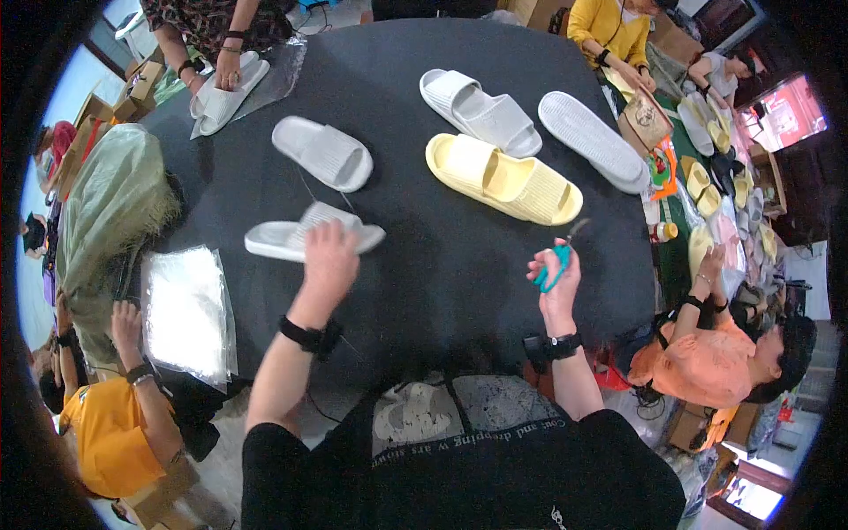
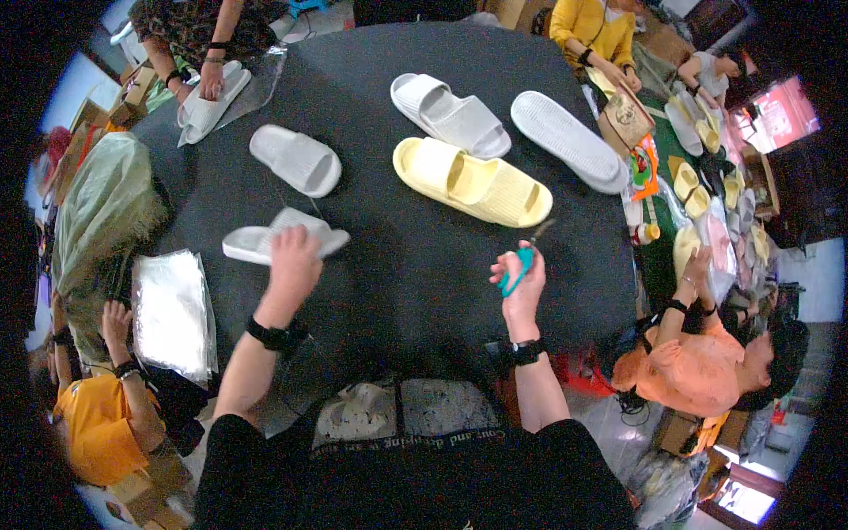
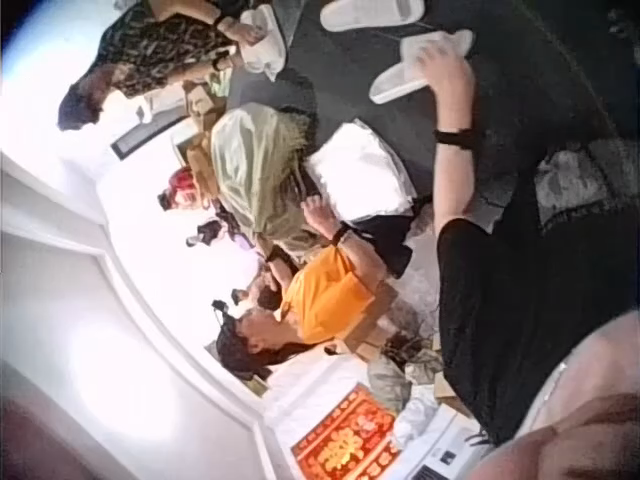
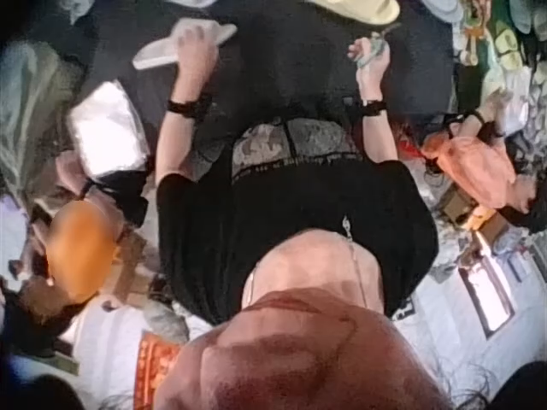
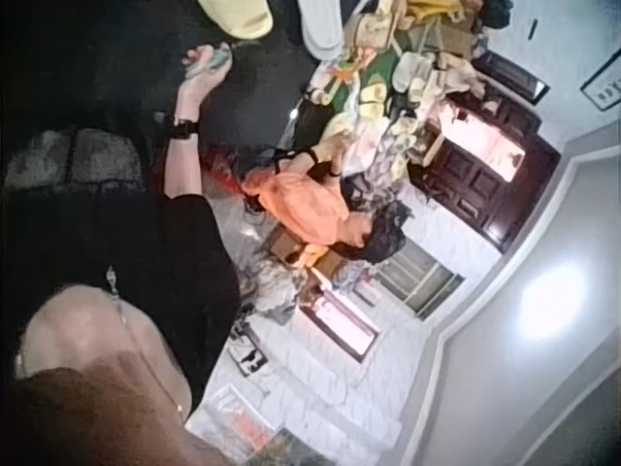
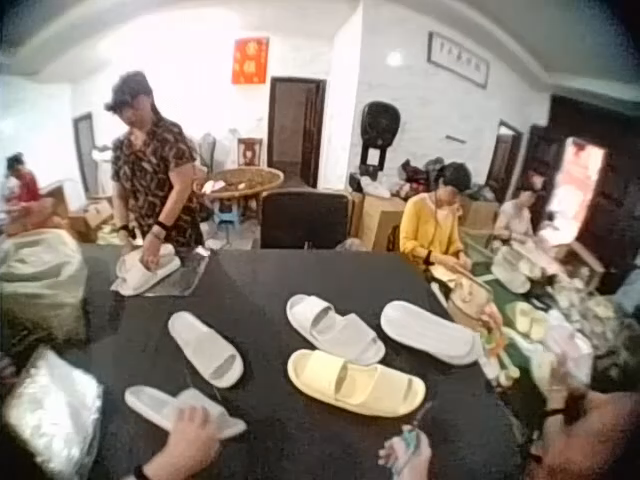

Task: Trim and organize finished foam slippers at a quality control station.

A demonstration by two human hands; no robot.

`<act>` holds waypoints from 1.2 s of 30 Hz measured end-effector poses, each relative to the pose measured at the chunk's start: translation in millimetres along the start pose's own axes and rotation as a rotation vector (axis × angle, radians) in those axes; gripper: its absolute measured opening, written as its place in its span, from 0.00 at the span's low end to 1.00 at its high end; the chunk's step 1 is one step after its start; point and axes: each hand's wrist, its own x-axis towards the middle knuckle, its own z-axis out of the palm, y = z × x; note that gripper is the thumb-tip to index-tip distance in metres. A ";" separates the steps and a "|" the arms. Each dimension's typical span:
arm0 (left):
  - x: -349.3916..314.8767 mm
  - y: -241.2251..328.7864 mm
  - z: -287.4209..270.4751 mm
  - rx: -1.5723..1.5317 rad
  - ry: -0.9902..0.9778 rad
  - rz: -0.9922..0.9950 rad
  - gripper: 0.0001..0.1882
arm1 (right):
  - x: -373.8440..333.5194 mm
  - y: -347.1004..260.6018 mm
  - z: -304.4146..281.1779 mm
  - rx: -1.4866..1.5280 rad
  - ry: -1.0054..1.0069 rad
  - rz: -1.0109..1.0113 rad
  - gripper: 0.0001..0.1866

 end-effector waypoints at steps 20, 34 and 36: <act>-128.2 51.6 7.5 -0.738 0.129 -0.365 0.20 | -48.4 49.4 38.3 -1.002 -1.006 -0.205 0.24; -164.3 69.3 12.1 -1.385 -0.284 -0.506 0.25 | -45.7 38.5 46.1 -1.236 -1.182 -0.156 0.24; -168.6 68.4 17.0 -1.367 -0.297 -0.503 0.24 | -43.9 41.1 46.7 -1.253 -1.192 -0.169 0.24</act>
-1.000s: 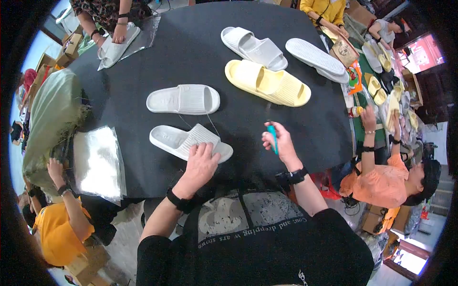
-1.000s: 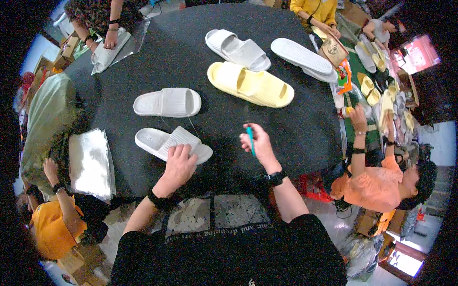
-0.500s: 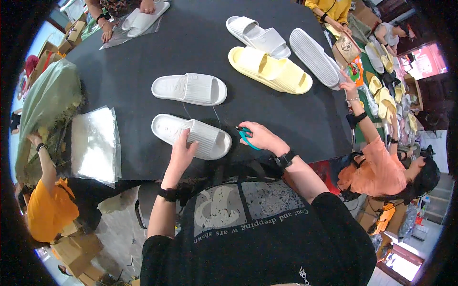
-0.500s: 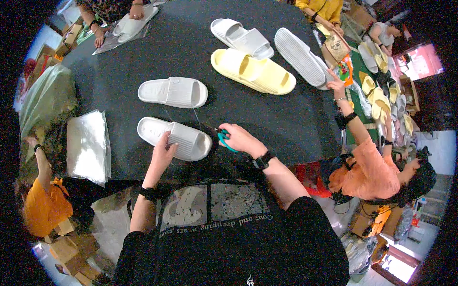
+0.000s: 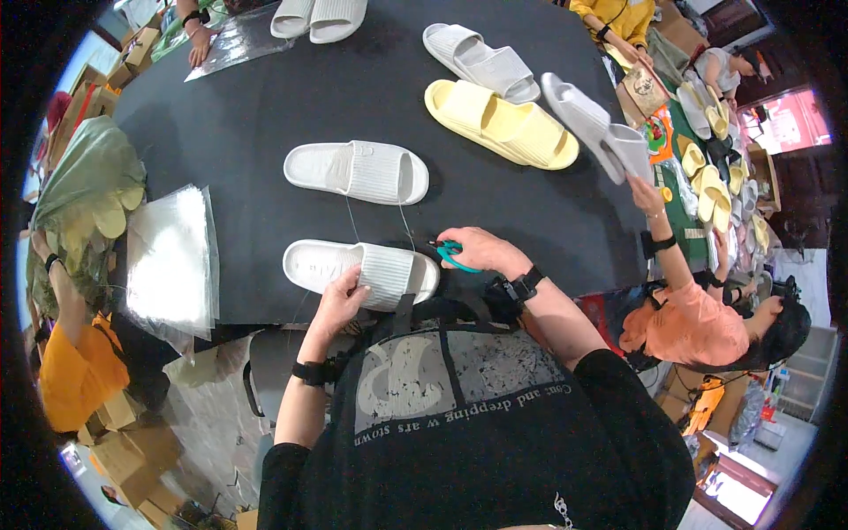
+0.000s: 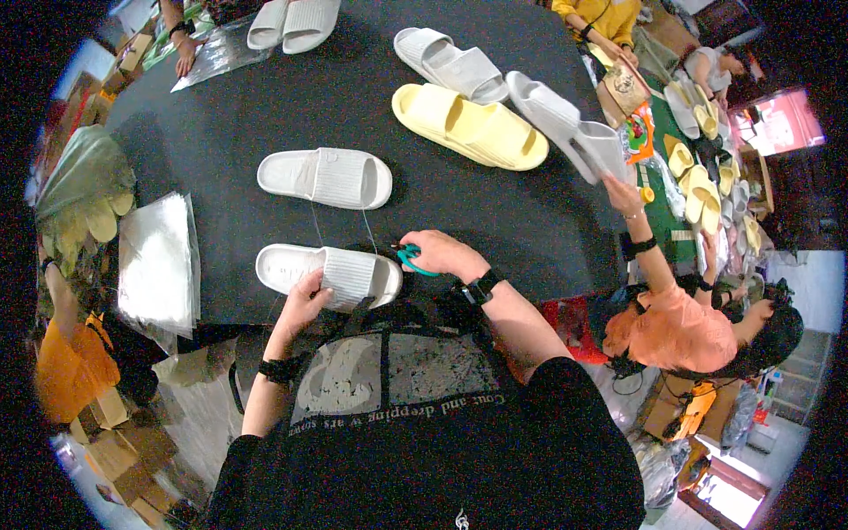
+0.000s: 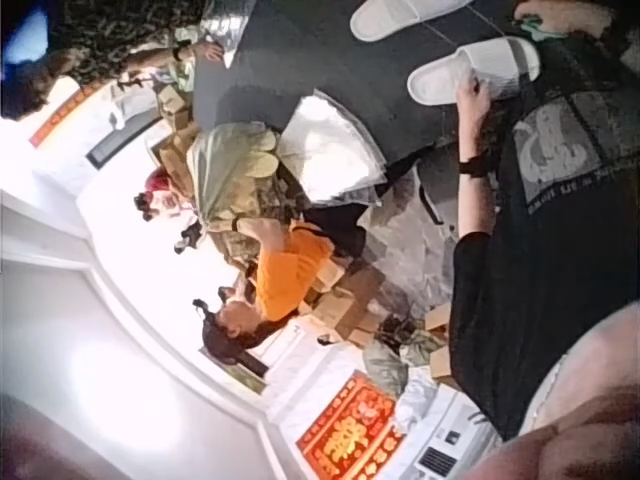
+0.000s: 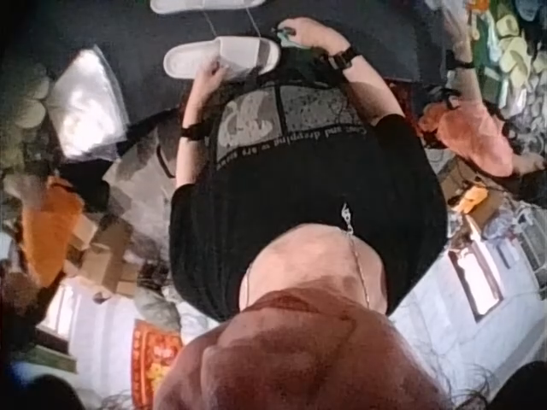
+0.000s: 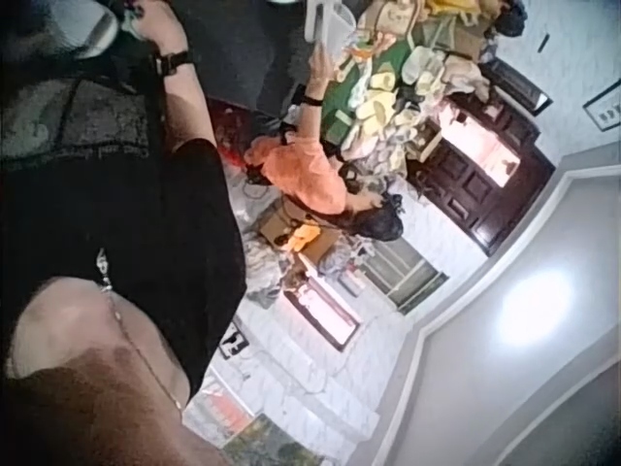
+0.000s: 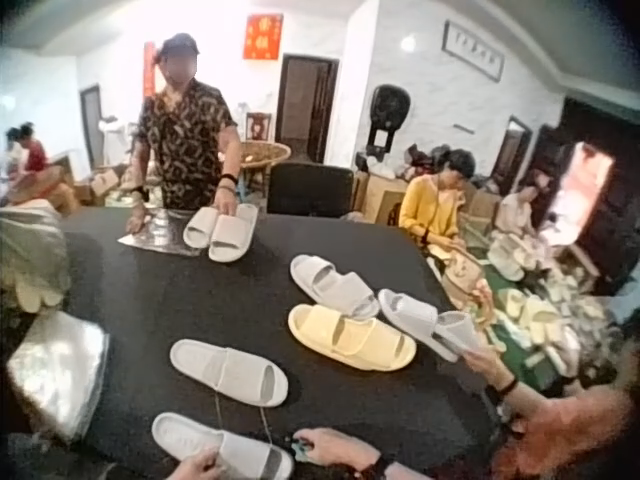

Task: Trim and organize finished foam slippers at a quality control station.

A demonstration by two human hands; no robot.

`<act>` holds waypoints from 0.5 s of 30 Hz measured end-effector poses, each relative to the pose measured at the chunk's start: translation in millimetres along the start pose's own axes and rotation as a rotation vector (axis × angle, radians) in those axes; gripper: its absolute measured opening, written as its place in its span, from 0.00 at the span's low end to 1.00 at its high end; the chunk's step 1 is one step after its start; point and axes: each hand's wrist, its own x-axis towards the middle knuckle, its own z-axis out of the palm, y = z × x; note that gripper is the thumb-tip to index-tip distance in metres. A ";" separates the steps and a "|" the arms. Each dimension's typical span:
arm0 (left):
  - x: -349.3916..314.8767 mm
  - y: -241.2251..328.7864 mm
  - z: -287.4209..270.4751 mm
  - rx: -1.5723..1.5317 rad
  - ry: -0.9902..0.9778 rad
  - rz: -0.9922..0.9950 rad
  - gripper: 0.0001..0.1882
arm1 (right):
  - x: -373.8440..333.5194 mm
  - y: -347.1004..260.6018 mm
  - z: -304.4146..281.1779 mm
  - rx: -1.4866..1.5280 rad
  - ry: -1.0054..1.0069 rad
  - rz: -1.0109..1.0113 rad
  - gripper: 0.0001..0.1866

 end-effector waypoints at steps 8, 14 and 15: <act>-2.5 -8.0 -1.5 -0.070 -0.024 -0.053 0.24 | 1.7 -8.1 -5.3 0.067 -0.005 -0.043 0.25; 1.1 1.8 -6.9 -0.097 -0.071 -0.017 0.21 | 1.1 -5.3 -3.6 0.057 0.045 -0.096 0.20; 2.1 3.5 -11.5 -0.012 -0.044 -0.032 0.19 | 0.9 -6.2 -4.3 0.057 0.046 -0.096 0.20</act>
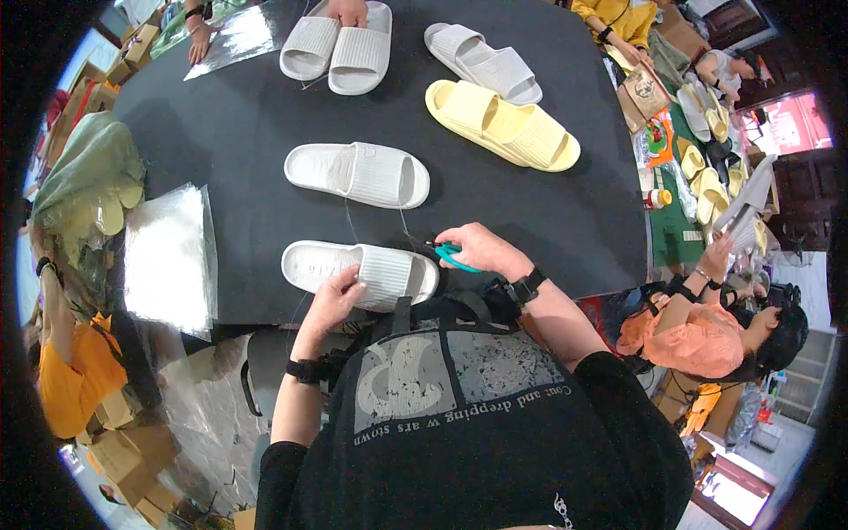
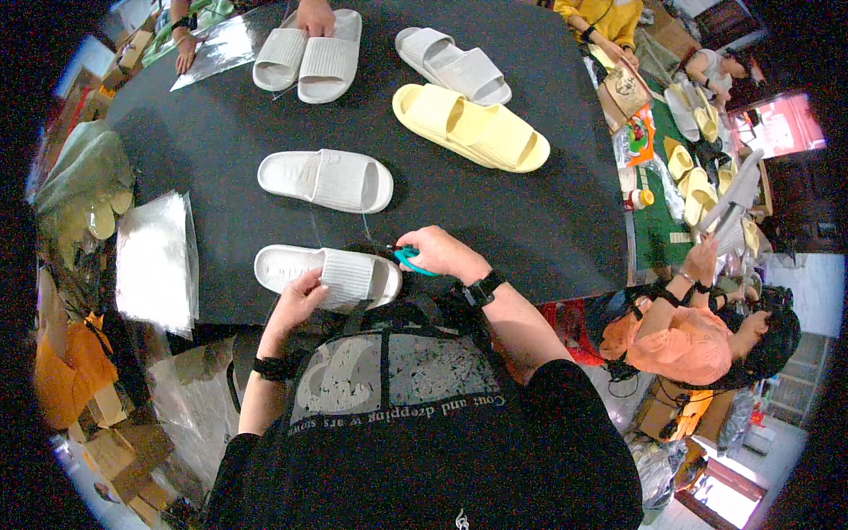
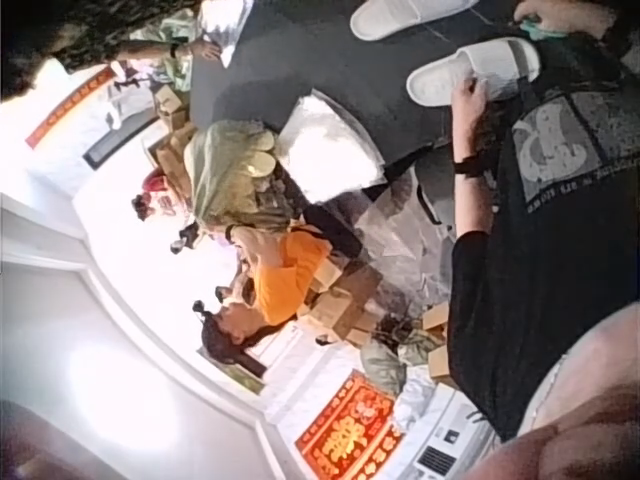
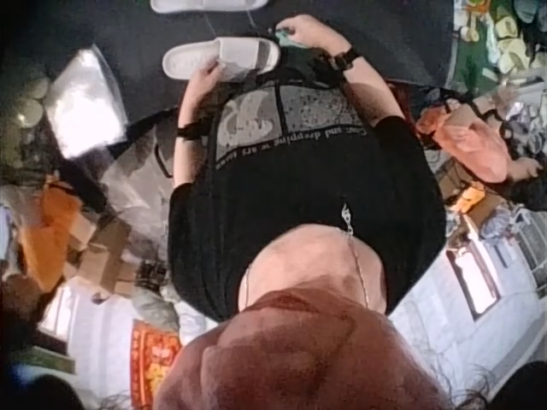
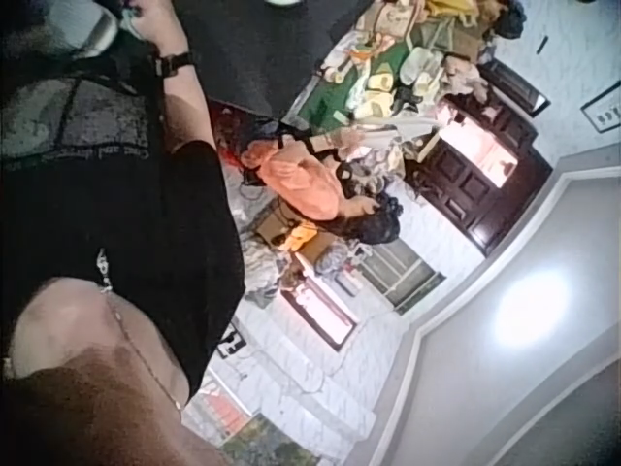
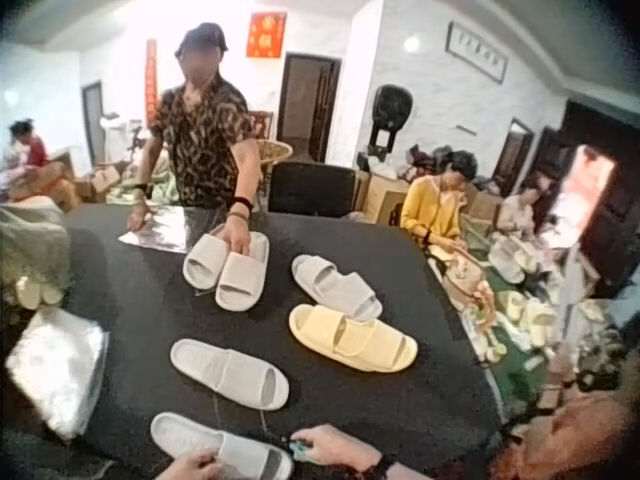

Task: Trim and organize finished foam slippers at a quality control station.

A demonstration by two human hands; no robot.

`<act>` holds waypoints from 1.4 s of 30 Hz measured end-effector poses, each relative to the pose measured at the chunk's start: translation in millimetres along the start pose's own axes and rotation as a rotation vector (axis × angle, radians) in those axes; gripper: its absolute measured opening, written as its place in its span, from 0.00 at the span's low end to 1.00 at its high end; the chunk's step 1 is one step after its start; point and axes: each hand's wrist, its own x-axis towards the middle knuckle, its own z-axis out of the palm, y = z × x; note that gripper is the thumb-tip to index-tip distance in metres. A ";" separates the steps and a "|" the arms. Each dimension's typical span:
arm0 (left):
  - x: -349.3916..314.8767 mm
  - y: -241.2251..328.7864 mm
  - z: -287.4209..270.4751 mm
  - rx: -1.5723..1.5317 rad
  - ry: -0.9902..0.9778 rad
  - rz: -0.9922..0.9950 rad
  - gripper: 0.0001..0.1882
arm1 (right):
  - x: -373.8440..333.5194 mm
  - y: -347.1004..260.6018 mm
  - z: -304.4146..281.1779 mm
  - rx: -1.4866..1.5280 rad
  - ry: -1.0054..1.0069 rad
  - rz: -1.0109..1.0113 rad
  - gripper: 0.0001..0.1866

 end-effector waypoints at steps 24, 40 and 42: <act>118.7 4.9 -37.2 0.445 0.541 0.011 0.26 | -28.0 7.0 5.1 0.155 0.037 0.146 0.25; 55.7 45.4 -66.7 -0.131 0.702 0.142 0.08 | -29.5 1.7 10.2 0.156 0.041 0.096 0.23; 38.0 50.7 -73.3 -0.145 0.747 0.095 0.08 | -29.5 1.8 11.7 0.165 0.048 0.080 0.23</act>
